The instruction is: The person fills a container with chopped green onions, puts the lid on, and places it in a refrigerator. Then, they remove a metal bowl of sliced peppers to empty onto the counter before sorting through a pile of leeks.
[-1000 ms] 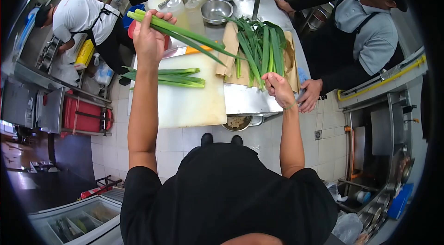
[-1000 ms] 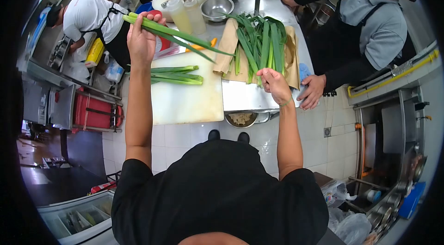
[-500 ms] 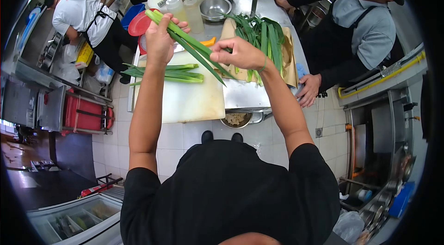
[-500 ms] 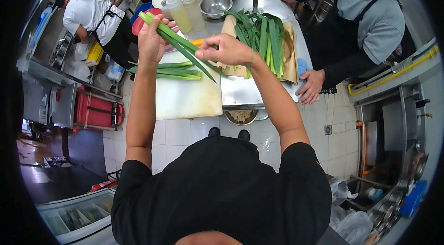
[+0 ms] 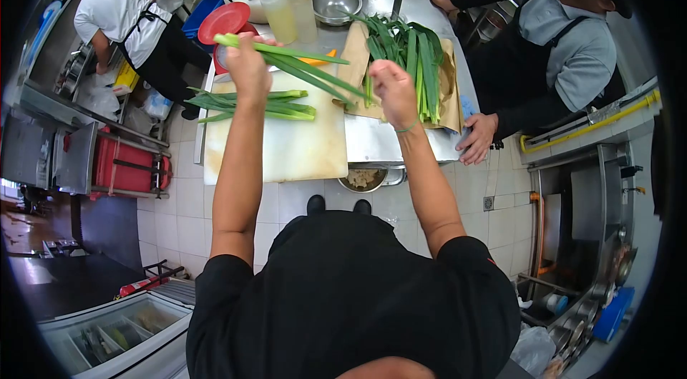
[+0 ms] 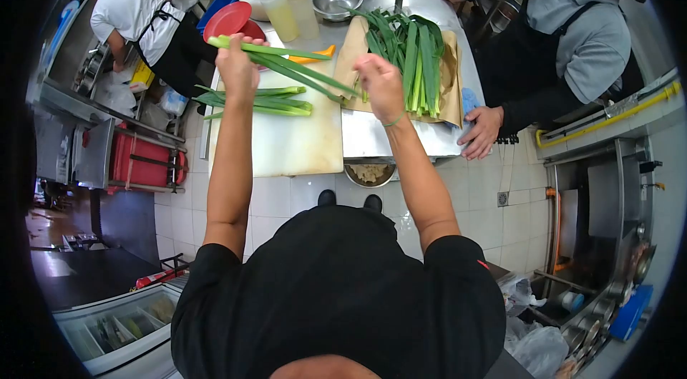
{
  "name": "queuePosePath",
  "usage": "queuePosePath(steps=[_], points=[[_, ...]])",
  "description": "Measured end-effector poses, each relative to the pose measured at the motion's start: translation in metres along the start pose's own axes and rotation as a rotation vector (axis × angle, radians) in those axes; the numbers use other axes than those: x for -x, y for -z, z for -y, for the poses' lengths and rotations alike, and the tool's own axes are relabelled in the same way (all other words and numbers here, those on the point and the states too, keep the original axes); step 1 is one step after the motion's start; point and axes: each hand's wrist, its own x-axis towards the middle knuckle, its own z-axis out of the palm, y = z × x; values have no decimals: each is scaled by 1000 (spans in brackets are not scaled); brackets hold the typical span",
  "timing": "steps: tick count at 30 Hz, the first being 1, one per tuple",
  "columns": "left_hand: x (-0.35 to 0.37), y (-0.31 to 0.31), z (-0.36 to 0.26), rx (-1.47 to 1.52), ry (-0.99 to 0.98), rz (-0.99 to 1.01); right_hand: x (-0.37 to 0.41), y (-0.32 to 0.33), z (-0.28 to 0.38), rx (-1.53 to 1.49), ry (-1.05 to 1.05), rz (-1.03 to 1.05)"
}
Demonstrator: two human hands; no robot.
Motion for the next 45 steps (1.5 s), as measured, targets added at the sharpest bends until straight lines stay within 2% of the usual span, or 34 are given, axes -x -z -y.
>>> queuePosePath(steps=[3,5,7,9,11,12,14,15,17,18,19,21,23,25,26,27,29,33,35,36,37,38,39,41,44,45], points=[[-13,12,-8,-29,15,-56,4,20,1,-117,-119,1],[-16,13,-9,-28,28,-44,1,24,5,-35,-172,53],[-17,11,-9,-22,40,-26,-3,24,15,73,-356,293],[-16,11,-10,-48,33,-30,-5,24,22,143,-397,319],[-14,11,-9,-49,32,-35,-8,26,23,220,-489,508],[-14,12,-9,-49,31,-39,-7,22,23,220,-492,512],[-14,17,-7,-33,29,-50,-1,13,22,557,-206,639],[-14,20,-7,-15,28,-55,3,10,17,553,-208,648],[-14,25,-5,14,28,-93,8,10,0,182,-179,299],[-12,24,-2,16,9,-90,7,11,-13,-24,-190,202],[-9,24,-1,17,-8,-89,7,14,-22,-23,-196,211],[-12,26,-9,39,-16,-165,4,17,-31,-343,-202,-120],[-13,31,-14,15,-14,-171,8,16,-37,-296,-222,-56],[-11,32,-15,16,-6,-151,12,-2,-22,-87,-437,215],[-11,31,-16,17,-9,-130,8,2,-28,-122,-512,327],[-11,30,-16,18,-14,-109,6,0,-26,-123,-511,323],[-9,28,-17,11,-23,-112,2,-8,-20,-122,-606,524],[-8,35,-15,27,-48,-104,1,-19,-29,83,-500,555],[-5,36,-14,31,-65,-111,3,-22,-40,-212,-451,316],[-1,34,-14,21,-156,-75,4,-25,-50,-307,-454,180],[4,29,-20,12,-246,-34,4,-18,-63,-307,-455,178],[5,25,-31,-45,-315,-131,0,-7,-76,-417,-458,-4],[7,27,-48,-146,-352,-54,-1,4,-81,-523,-457,-192],[-9,39,-67,-309,-462,100,5,24,-70,-518,-426,-215],[-19,54,-80,-791,-385,503,12,54,-48,-188,-365,-189],[-18,58,-74,-982,-302,592,13,62,-41,-191,-370,-199]])
